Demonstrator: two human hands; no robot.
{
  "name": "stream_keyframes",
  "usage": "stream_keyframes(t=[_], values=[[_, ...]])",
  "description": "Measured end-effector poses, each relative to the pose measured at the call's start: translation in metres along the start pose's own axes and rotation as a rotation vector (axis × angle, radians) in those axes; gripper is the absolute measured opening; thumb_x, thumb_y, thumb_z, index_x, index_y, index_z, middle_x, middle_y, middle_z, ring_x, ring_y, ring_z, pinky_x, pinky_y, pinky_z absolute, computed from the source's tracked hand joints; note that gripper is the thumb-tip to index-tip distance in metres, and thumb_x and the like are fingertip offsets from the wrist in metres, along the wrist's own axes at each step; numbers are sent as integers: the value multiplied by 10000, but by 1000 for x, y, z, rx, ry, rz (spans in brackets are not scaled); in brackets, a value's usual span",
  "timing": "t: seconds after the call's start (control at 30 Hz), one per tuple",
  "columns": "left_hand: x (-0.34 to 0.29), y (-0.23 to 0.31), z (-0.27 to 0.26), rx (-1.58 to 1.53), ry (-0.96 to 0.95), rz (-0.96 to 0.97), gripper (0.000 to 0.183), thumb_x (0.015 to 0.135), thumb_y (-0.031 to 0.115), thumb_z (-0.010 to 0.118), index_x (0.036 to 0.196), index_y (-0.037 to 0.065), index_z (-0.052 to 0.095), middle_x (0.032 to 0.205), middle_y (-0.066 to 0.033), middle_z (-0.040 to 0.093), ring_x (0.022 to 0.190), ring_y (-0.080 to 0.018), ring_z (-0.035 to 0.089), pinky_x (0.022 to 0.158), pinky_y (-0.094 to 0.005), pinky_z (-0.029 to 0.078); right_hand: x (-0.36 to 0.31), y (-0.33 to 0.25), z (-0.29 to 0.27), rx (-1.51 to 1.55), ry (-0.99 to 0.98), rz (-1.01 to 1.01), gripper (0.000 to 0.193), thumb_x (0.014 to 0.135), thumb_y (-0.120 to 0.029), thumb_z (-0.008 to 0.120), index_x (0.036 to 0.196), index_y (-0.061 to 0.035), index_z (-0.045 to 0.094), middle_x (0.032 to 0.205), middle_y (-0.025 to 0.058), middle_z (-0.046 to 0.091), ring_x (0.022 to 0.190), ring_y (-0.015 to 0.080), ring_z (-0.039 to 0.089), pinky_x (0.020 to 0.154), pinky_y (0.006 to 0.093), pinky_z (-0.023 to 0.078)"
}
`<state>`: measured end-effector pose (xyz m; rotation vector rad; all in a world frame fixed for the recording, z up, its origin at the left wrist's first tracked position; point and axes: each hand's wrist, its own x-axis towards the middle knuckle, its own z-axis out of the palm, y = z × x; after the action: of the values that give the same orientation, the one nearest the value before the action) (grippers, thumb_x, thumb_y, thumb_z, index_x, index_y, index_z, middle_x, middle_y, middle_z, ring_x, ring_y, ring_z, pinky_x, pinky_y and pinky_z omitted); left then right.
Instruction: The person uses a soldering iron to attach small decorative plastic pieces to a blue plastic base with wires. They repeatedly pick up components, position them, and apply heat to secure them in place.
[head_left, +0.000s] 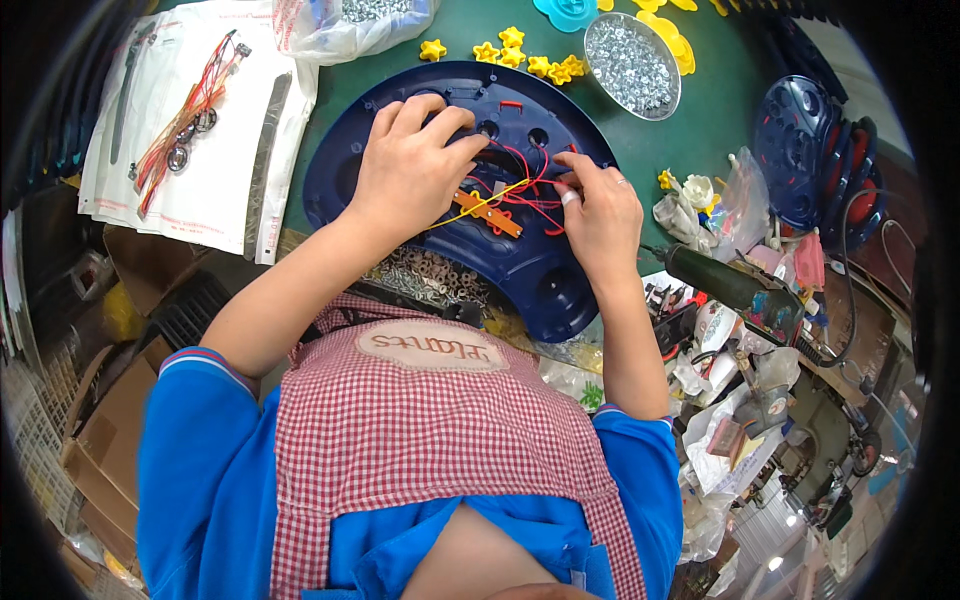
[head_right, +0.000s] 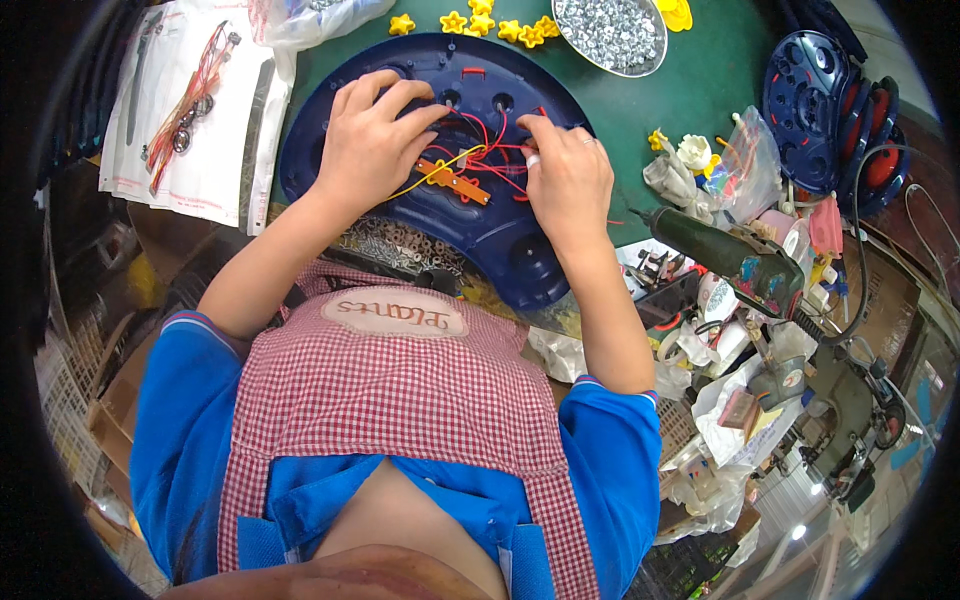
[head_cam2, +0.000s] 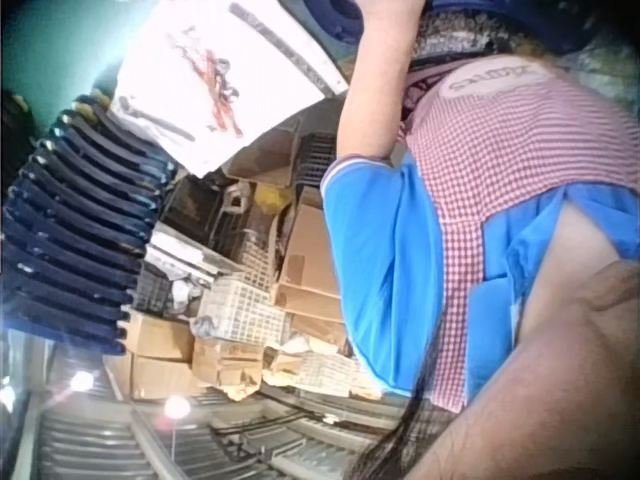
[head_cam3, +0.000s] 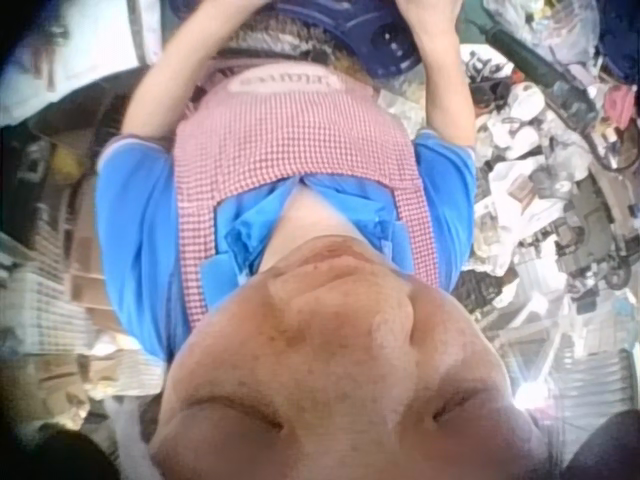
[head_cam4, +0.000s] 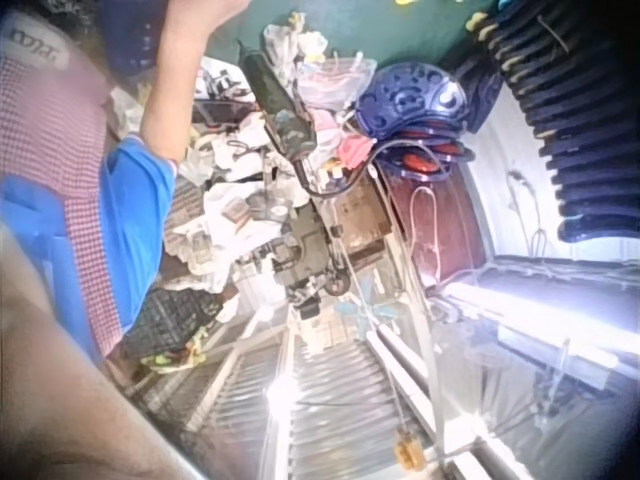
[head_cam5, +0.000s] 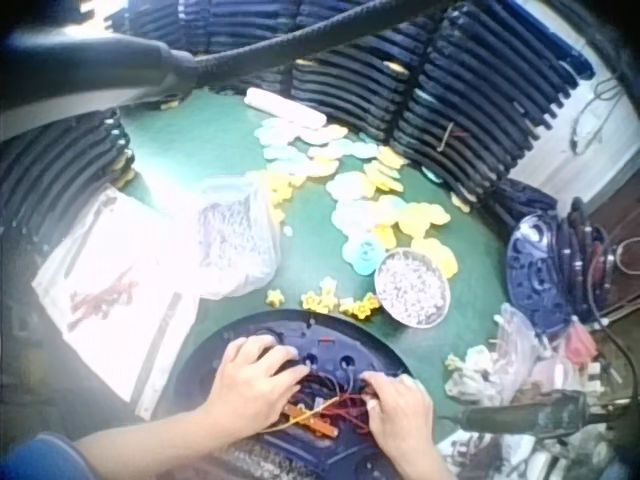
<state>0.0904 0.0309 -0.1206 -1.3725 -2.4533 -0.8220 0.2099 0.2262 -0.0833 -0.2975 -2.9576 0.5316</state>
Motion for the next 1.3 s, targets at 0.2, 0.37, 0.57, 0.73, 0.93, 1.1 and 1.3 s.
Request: stream_keyframes(t=[0.2, 0.37, 0.57, 0.73, 0.93, 1.1, 1.3], values=[[-43, -13, -52, -272, -26, 108, 345, 717, 234, 775, 1022, 94, 696, 1151, -57, 681, 1043, -252, 643, 913, -409, 489, -29, 34, -13, 211, 345, 257, 211, 893, -74, 638, 1093, -19, 673, 967, 121, 688, 899, 224, 648, 842, 310, 497], [-88, -48, -66, 20, -47, 449, 231, 797, 207, 709, 1002, 99, 707, 1119, -59, 703, 1005, -212, 677, 841, -332, 541, -60, 76, 21, 730, 146, 566, 328, 965, -123, 604, 1217, 86, 587, 1080, 89, 666, 954, 120, 587, 860, 266, 477], [-5, -70, -132, 352, 284, 291, 190, 775, 80, 701, 962, 93, 732, 1036, -78, 729, 909, -213, 702, 653, -300, 503, -39, 42, -14, 1204, 533, 471, 462, 1049, -327, 407, 1354, 8, 497, 1210, 116, 578, 983, 143, 585, 841, 285, 478], [104, -209, -112, 340, 530, -308, 234, 882, 230, 670, 1102, 164, 716, 791, -156, 690, 648, -316, 669, 583, -406, 494, -47, 28, -2, 1067, 397, 432, 232, 979, -132, 561, 1119, 29, 655, 870, 75, 667, 758, 127, 617, 706, 265, 512], [143, -309, -68, 546, 164, -599, 420, 868, 329, 587, 1287, 320, 622, 974, -89, 734, 804, -292, 704, 695, -400, 545, -97, 28, -18, 869, 450, 514, 202, 940, -128, 607, 1053, 19, 689, 854, 76, 698, 773, 121, 644, 711, 268, 518], [141, -319, -54, 626, -87, -706, 395, 867, 349, 641, 1257, 288, 630, 1139, -123, 687, 1002, -363, 662, 816, -480, 534, -156, 39, -41, 750, 717, 596, 190, 929, -127, 626, 1008, 29, 698, 769, 75, 689, 720, 111, 623, 658, 268, 498], [157, -243, -114, 333, 179, -391, 376, 947, 352, 597, 1290, 202, 629, 1191, -76, 688, 1029, -275, 676, 833, -381, 519, -242, 145, -72, 373, 1441, 917, 178, 901, -50, 616, 1056, 8, 680, 874, 101, 670, 758, 161, 629, 720, 293, 498]])
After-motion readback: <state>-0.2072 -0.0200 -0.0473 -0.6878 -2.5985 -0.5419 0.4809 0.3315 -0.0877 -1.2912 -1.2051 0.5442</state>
